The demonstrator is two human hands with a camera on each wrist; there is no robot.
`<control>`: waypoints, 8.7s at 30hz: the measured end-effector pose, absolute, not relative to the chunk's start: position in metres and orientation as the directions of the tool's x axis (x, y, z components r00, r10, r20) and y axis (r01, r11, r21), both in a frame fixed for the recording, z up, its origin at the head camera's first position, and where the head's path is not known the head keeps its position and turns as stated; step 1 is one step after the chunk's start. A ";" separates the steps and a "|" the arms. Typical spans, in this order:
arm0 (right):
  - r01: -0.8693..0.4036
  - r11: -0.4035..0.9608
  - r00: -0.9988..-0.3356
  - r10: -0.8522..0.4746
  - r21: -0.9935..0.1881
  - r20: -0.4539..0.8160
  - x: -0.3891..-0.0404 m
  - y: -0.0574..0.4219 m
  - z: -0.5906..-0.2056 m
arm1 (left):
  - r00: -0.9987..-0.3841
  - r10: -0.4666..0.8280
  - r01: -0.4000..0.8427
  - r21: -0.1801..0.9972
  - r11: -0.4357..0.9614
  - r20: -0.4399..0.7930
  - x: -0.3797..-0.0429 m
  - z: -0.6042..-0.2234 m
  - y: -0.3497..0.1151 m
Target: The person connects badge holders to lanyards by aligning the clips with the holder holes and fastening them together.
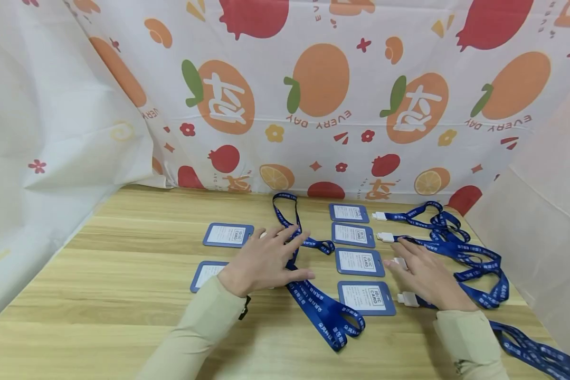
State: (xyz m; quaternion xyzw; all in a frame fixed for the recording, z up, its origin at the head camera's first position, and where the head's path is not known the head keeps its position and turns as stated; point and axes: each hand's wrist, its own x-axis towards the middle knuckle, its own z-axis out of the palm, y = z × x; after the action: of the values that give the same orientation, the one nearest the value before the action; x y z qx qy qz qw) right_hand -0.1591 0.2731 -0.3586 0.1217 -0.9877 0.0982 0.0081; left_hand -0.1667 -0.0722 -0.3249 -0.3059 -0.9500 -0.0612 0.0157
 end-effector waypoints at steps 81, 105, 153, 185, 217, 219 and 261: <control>-0.292 0.938 -0.949 -0.308 -0.186 -0.066 -0.158 0.290 -0.365 | -0.570 0.798 0.799 -0.096 0.594 0.194 -0.169 -0.367 0.018; -0.261 0.933 -0.940 -0.304 -0.249 -0.153 -0.156 0.299 -0.365 | -0.594 0.794 0.788 -0.110 0.606 0.126 -0.173 -0.376 0.031; -0.162 0.954 -0.942 -0.226 -0.252 -0.249 -0.156 0.296 -0.371 | -0.594 0.804 0.802 -0.096 0.589 -0.028 -0.167 -0.372 0.041; -0.206 0.935 -0.951 -0.261 -0.288 -0.166 -0.157 0.293 -0.372 | -0.606 0.793 0.795 -0.067 0.603 -0.057 -0.168 -0.378 0.044; -0.232 0.936 -0.935 -0.290 -0.263 -0.206 -0.159 0.286 -0.374 | -0.634 0.768 0.770 0.019 0.638 -0.090 -0.169 -0.379 0.044; -0.228 0.938 -0.935 -0.286 -0.263 -0.208 -0.158 0.286 -0.374 | -0.633 0.769 0.771 0.014 0.636 -0.090 -0.169 -0.379 0.044; -0.212 0.935 -0.931 -0.282 -0.284 -0.232 -0.164 0.283 -0.374 | -0.647 0.754 0.753 0.057 0.655 -0.114 -0.168 -0.378 0.049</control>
State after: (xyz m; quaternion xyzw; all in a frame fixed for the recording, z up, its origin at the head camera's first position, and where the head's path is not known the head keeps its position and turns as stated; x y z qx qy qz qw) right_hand -0.1637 0.2834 -0.3736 0.1268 -0.9742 0.1278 -0.1358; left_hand -0.1684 0.0490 -0.3783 -0.4151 -0.9075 -0.0020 -0.0638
